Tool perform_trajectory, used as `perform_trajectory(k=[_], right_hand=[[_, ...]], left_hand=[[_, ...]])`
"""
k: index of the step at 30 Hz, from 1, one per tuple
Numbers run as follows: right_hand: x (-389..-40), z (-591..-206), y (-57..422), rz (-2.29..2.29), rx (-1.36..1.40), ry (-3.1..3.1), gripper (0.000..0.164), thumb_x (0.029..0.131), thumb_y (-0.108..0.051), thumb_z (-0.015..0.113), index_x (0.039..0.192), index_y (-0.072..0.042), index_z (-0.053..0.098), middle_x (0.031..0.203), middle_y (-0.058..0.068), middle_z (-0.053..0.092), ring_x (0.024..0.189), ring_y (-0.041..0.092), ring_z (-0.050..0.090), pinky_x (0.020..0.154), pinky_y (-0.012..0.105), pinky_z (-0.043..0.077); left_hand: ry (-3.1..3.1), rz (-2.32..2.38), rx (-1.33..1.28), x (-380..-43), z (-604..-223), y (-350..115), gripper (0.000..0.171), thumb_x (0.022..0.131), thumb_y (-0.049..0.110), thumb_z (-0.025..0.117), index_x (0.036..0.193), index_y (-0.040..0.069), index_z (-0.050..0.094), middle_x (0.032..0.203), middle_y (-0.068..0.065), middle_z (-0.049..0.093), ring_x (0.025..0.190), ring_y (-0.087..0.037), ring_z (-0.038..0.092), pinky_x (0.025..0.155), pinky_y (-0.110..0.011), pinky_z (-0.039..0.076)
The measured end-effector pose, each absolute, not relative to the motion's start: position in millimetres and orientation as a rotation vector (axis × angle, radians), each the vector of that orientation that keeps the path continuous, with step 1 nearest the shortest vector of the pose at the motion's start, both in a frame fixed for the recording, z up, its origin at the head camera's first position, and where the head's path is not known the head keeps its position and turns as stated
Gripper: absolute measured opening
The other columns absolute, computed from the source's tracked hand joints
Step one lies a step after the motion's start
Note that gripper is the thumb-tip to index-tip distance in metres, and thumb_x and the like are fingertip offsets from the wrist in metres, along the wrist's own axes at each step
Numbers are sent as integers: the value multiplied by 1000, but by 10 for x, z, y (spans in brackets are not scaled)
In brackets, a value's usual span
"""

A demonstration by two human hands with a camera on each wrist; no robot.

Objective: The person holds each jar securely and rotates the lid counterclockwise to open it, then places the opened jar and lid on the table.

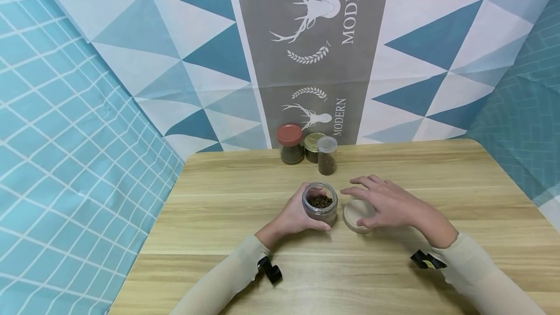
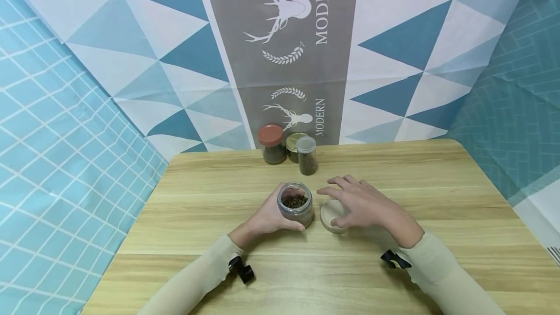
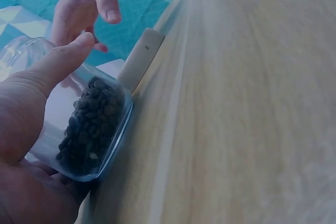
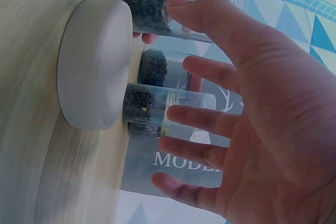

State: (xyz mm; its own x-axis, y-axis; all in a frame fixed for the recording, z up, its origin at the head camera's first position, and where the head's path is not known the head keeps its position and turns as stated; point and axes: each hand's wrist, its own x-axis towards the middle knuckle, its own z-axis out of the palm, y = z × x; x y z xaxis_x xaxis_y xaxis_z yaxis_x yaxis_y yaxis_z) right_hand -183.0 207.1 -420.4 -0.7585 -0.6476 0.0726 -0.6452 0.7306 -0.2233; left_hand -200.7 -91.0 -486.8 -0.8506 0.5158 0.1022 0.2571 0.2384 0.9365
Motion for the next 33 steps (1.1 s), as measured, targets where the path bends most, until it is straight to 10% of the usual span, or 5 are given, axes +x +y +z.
perform_trajectory(k=[33], right_hand=[[-1797, -4207, 2125, -368, -1059, 2912, 81, 85, -47, 94, 158, -26, 65, 163, 20, 61, 144, 46, 61, 98, 72, 59]], left_hand=[[2375, 1609, 793, -2052, -4611, -1108, 120, 70, 3, 104, 170, 6, 39, 167, -19, 60, 154, -40, 60, 134, -57, 44]])
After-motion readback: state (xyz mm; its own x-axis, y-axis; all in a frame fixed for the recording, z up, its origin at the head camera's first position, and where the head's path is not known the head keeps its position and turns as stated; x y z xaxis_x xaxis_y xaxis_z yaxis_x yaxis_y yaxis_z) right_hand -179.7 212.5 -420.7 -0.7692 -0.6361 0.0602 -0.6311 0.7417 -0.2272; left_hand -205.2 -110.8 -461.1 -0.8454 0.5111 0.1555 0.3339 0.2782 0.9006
